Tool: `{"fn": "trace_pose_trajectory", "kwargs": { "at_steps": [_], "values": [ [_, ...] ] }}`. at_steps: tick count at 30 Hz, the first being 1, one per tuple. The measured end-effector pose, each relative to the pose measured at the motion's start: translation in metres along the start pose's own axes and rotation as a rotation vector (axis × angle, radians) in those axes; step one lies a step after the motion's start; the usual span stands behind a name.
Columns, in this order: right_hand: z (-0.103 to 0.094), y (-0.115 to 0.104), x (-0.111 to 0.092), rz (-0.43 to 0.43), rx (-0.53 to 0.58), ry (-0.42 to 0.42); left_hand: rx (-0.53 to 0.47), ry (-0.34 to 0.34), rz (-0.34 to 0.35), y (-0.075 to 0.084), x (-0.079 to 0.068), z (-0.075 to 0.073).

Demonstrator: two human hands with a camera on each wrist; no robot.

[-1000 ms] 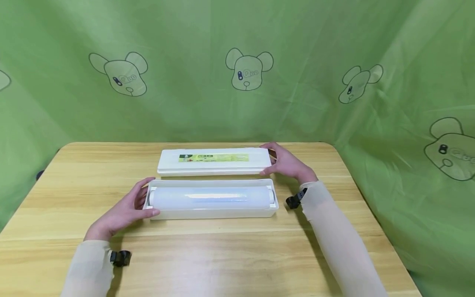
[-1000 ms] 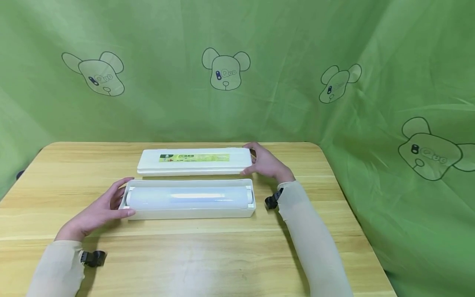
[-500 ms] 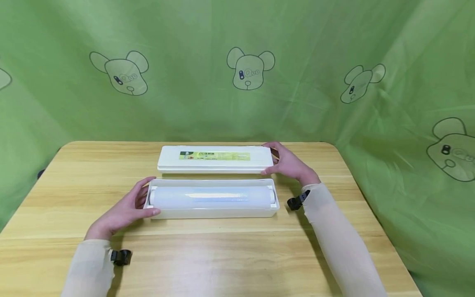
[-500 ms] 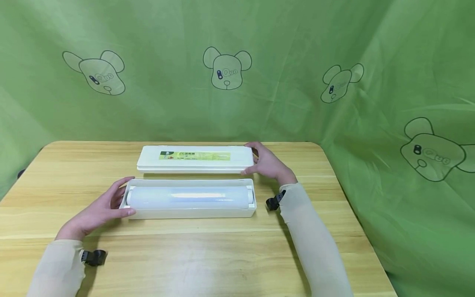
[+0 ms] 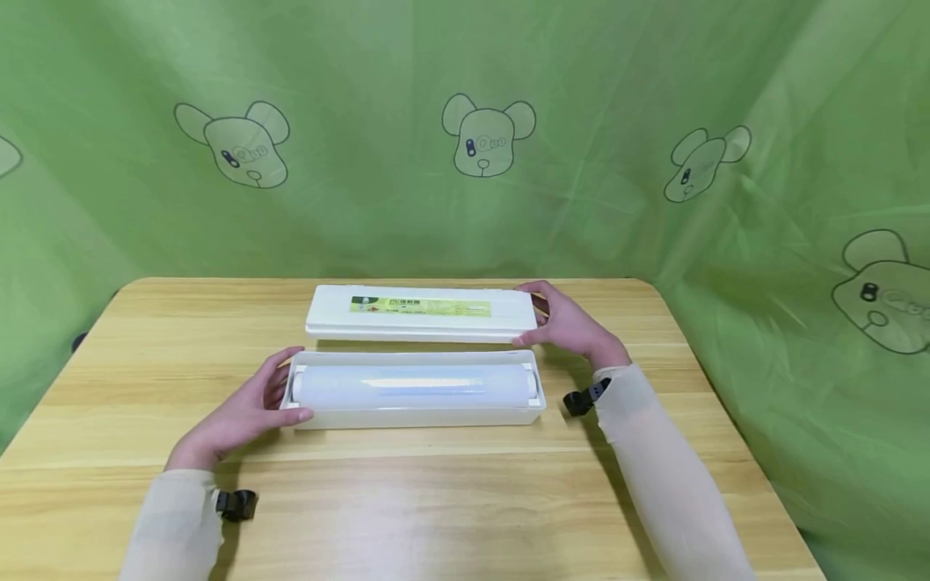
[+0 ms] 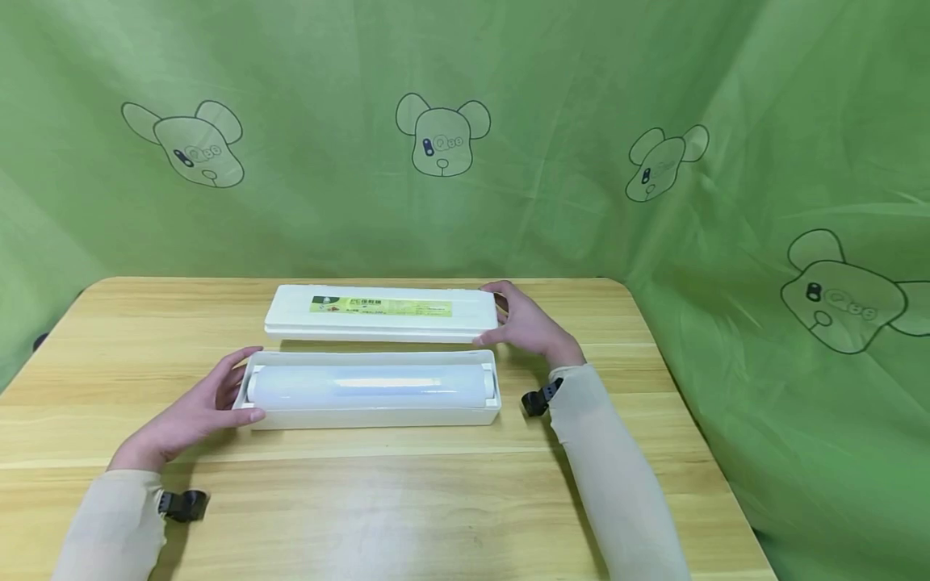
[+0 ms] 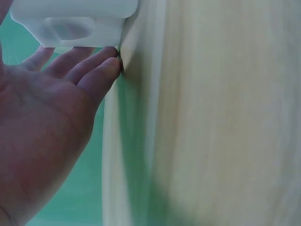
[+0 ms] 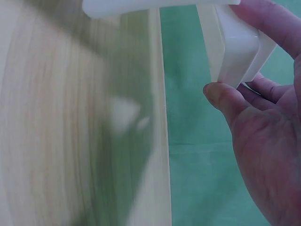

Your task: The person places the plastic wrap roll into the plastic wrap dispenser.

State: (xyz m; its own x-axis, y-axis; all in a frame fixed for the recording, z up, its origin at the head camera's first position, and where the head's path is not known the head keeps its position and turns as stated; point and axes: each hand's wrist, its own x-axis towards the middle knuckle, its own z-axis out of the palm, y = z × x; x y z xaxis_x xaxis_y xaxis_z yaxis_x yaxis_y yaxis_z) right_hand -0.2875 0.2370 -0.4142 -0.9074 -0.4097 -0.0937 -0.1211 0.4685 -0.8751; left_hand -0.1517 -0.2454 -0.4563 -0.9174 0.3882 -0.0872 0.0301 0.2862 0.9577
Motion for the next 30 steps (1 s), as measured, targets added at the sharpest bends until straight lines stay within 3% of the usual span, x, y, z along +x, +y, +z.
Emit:
{"fn": "trace_pose_trajectory", "kwargs": {
  "at_steps": [15, 30],
  "values": [
    [-0.001, -0.002, -0.006, -0.031, 0.099, -0.008, 0.016, 0.001, -0.015, 0.001, -0.001, -0.001],
    [-0.001, -0.01, -0.012, -0.037, 0.096, -0.02, 0.018, -0.001, -0.002, 0.003, 0.0, -0.002]
  ]
}}
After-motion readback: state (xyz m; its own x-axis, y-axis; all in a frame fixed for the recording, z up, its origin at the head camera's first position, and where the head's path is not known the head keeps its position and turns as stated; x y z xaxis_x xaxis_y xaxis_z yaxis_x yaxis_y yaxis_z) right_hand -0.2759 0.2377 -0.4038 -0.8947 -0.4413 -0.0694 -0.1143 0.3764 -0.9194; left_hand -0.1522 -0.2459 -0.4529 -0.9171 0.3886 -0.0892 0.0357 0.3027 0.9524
